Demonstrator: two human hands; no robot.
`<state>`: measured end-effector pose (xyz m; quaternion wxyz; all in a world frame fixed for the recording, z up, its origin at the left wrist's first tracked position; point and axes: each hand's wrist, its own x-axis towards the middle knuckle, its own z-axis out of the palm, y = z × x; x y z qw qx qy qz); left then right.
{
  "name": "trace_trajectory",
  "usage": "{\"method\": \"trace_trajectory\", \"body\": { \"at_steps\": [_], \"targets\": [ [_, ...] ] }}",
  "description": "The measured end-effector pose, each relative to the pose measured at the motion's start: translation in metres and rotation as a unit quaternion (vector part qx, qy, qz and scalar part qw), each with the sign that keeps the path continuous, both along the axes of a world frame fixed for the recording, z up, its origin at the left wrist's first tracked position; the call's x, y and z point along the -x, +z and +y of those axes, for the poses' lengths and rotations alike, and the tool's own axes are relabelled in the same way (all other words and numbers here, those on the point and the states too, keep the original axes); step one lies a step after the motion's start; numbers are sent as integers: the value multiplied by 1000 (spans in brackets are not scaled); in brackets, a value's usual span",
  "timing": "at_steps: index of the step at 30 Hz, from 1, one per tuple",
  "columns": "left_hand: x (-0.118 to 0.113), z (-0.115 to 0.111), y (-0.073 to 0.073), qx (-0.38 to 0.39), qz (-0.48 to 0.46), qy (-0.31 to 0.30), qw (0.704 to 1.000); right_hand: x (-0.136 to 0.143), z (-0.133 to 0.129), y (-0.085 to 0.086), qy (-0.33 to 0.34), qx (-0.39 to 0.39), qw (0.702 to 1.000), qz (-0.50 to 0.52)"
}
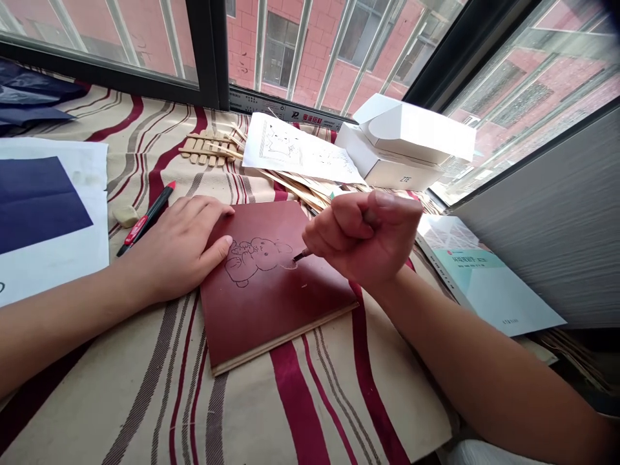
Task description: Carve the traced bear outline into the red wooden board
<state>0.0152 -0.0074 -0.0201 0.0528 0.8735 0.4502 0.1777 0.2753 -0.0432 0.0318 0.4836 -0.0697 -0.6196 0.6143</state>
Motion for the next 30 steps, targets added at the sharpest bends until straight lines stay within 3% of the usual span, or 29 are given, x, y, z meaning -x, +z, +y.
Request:
{"method": "trace_trajectory", "body": {
  "at_steps": [6, 13, 19, 30],
  "targets": [
    [2, 1, -2, -6, 3, 0, 1000, -9, -8, -1, 2, -28, 999, -36],
    [2, 0, 1, 14, -26, -7, 1000, -3, -38, 12, -94, -36, 983, -153],
    [0, 0, 1, 12, -22, -8, 1000, -1, -41, 13, -114, 5, 983, -144],
    [-1, -1, 1, 12, -20, -7, 1000, 3, -46, 11, -141, -13, 978, -152]
  ]
}}
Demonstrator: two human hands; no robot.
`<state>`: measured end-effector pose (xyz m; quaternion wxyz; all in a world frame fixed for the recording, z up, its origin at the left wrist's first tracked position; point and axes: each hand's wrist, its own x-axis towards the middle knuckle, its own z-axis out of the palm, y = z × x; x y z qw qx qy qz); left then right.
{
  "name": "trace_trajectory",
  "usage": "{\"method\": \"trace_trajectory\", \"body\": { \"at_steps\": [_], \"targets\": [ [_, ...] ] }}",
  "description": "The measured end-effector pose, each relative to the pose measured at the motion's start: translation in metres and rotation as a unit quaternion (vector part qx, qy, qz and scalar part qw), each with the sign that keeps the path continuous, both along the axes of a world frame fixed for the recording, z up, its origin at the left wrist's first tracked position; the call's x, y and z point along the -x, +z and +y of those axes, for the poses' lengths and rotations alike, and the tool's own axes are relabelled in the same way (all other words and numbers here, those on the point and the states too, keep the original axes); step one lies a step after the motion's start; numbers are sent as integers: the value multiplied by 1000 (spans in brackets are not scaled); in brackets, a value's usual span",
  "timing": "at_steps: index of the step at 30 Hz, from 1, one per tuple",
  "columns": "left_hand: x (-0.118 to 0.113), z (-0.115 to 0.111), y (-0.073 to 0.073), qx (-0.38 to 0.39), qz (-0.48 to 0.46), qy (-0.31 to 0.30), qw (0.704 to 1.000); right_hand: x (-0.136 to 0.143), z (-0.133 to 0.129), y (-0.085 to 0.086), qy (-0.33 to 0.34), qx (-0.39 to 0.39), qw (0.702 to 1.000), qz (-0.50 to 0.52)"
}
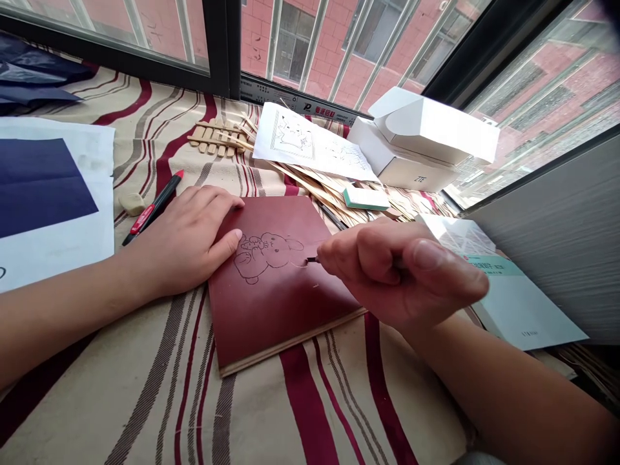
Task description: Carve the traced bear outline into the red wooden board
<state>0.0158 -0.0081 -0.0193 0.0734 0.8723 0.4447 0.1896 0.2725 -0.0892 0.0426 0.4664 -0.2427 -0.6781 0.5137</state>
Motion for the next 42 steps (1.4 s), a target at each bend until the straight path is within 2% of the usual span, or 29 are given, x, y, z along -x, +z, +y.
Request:
{"method": "trace_trajectory", "body": {
  "at_steps": [7, 11, 16, 20, 26, 29, 32, 35, 37, 39, 42],
  "targets": [
    [-1, -1, 1, -2, 1, 5, 1000, 11, -3, 3, -5, -53, 998, -36],
    [-1, -1, 1, 0, -12, 2, 1000, 12, 0, 1, -25, -17, 999, -27],
    [-1, -2, -4, -17, -11, 5, 1000, 12, 15, -3, -26, 23, 998, 59],
    [-1, -2, -7, -34, -20, 7, 999, 16, 27, -2, -26, 43, 996, 78],
    [-1, -2, -1, 1, -3, 8, 1000, 8, 52, -6, -41, 87, 989, 112],
    [-1, -2, 1, 5, -7, 4, 1000, -1, 62, -10, -21, 84, 990, 115],
    [-2, -1, 1, 3, -2, 5, 1000, -2, 55, -13, -30, 55, 993, 100],
    [-2, -1, 0, 1, -4, 4, 1000, 7, 31, -14, -60, -32, 997, 42],
    [-2, -1, -1, -6, -11, 6, 1000, 14, 15, -13, -45, -56, 997, 9],
    [-2, -1, -1, -8, -12, 6, 1000, 17, 8, -11, -32, -39, 999, -17],
    [-2, -1, 0, 3, -7, 1, 1000, 14, 18, -8, 7, 10, 997, 80]
  ]
}}
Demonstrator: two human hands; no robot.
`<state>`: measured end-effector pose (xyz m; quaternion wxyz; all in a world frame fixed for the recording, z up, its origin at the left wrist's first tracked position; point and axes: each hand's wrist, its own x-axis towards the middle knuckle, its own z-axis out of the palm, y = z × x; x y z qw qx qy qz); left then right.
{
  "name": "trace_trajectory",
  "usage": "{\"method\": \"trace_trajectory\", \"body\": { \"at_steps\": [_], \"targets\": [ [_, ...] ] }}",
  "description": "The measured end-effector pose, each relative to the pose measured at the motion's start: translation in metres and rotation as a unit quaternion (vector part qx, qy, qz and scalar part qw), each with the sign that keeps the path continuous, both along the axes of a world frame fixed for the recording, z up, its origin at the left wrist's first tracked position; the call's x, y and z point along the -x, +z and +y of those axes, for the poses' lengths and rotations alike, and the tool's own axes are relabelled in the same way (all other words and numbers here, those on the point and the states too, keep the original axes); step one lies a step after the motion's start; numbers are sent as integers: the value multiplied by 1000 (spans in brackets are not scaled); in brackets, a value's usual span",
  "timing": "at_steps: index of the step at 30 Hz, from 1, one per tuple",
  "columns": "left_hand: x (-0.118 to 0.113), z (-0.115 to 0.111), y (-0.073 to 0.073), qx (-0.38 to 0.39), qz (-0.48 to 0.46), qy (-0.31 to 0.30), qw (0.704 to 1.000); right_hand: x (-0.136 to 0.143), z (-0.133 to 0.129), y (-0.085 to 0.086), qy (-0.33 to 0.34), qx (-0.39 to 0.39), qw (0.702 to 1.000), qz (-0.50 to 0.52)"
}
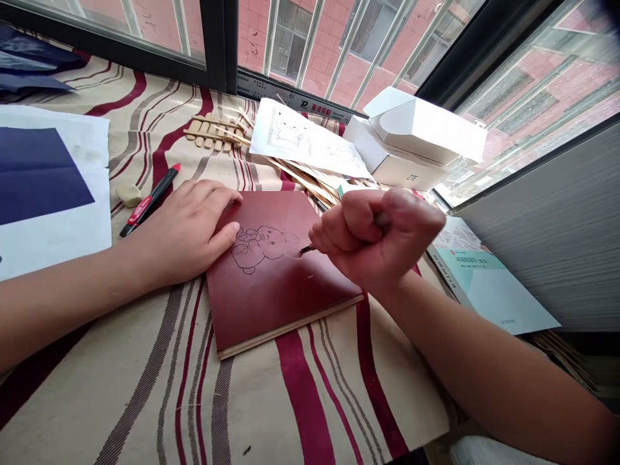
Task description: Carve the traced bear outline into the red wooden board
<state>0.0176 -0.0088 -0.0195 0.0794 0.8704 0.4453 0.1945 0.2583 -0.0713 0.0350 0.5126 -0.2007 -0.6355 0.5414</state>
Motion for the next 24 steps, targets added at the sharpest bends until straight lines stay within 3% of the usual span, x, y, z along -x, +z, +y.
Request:
{"method": "trace_trajectory", "body": {
  "at_steps": [3, 7, 9, 12, 16, 21, 24],
  "targets": [
    [0, 0, 0, 4, -3, 4, 1000, -6, 21, -2, 16, 26, 998, 50],
    [0, 0, 1, 6, -2, 9, 1000, -13, 41, -11, -124, 111, 978, 128],
    [0, 0, 1, 6, 10, 9, 1000, -13, 43, -14, -161, 135, 967, 144],
    [0, 0, 2, 2, 25, 10, 1000, -11, 33, -10, -138, 117, 976, 125],
    [1, 1, 1, -5, 27, 7, 1000, -8, 9, 2, -44, 22, 996, 77],
    [2, 2, -1, -15, 23, 9, 1000, -12, -5, 6, -71, -15, 997, 12],
    [3, 2, -2, -18, 23, 5, 1000, -14, 4, -1, -27, -50, 997, 48]
  ]
}}
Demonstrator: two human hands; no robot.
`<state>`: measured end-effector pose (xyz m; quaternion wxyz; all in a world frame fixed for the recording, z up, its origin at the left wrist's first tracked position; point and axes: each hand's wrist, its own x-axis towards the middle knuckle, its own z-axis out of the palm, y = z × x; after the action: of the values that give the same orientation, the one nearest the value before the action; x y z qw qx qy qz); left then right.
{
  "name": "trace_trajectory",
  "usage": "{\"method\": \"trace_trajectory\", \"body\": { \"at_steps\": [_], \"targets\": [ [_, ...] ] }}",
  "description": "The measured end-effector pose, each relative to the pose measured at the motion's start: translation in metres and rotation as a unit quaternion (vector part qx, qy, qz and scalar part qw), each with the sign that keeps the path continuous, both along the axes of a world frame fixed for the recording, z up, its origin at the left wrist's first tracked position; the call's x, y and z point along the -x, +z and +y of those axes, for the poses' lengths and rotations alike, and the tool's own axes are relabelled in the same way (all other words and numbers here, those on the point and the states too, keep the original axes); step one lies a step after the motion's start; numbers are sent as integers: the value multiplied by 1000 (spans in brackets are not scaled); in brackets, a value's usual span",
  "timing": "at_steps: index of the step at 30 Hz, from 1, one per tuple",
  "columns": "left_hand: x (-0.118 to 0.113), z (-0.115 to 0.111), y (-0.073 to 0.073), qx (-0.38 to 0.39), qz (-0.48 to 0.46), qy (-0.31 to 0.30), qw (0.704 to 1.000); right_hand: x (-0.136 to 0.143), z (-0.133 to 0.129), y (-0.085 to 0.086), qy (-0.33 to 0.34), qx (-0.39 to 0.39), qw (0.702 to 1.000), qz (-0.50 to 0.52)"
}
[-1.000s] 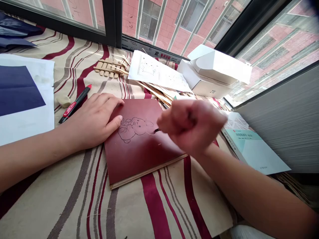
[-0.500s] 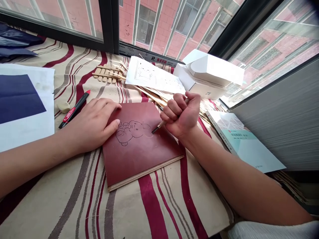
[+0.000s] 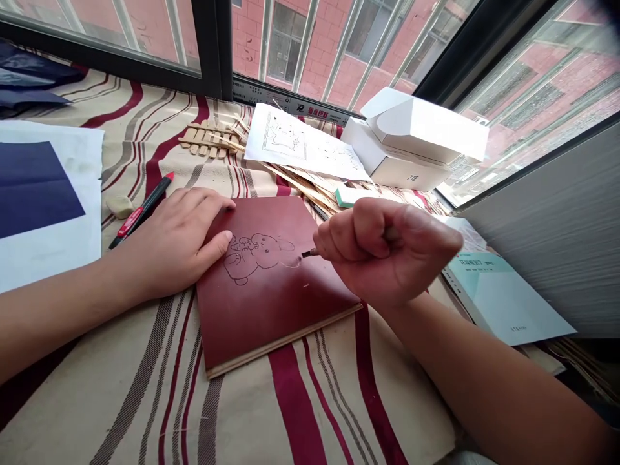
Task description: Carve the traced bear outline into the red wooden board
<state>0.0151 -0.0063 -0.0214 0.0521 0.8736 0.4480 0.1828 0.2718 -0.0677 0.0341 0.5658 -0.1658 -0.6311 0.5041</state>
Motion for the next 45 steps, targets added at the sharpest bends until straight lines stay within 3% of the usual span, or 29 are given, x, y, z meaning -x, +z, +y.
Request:
{"method": "trace_trajectory", "body": {
  "at_steps": [3, 8, 14, 21, 25, 33, 37, 41, 45],
  "targets": [
    [0, 0, 0, -3, 2, -1, 1000, 2, 9, -6, 32, -26, 999, 23],
    [1, 1, 0, 0, 3, -2, 1000, 5, 7, -6, 31, -7, 999, 17],
    [-1, 0, 0, 3, 3, 3, 1000, 3, -5, -5, -11, 33, 999, -32],
    [0, -2, 2, 11, -8, 1, 1000, 8, -10, -9, 36, -47, 997, -57],
    [1, -2, 1, 18, -21, 3, 1000, 7, -5, -9, 59, -16, 997, -35],
    [0, -3, 1, 8, -25, -6, 1000, 6, 4, 9, 65, 70, 991, -91],
    [-1, -4, 0, 1, -25, -2, 1000, 9, 22, 5, 87, 93, 992, -6],
    [-1, -4, 1, 5, -27, -3, 1000, 7, 36, 0, 30, 132, 991, 4],
    [-1, -4, 3, 6, -18, -5, 1000, -3, 42, -2, 57, 152, 986, 22]
  ]
}}
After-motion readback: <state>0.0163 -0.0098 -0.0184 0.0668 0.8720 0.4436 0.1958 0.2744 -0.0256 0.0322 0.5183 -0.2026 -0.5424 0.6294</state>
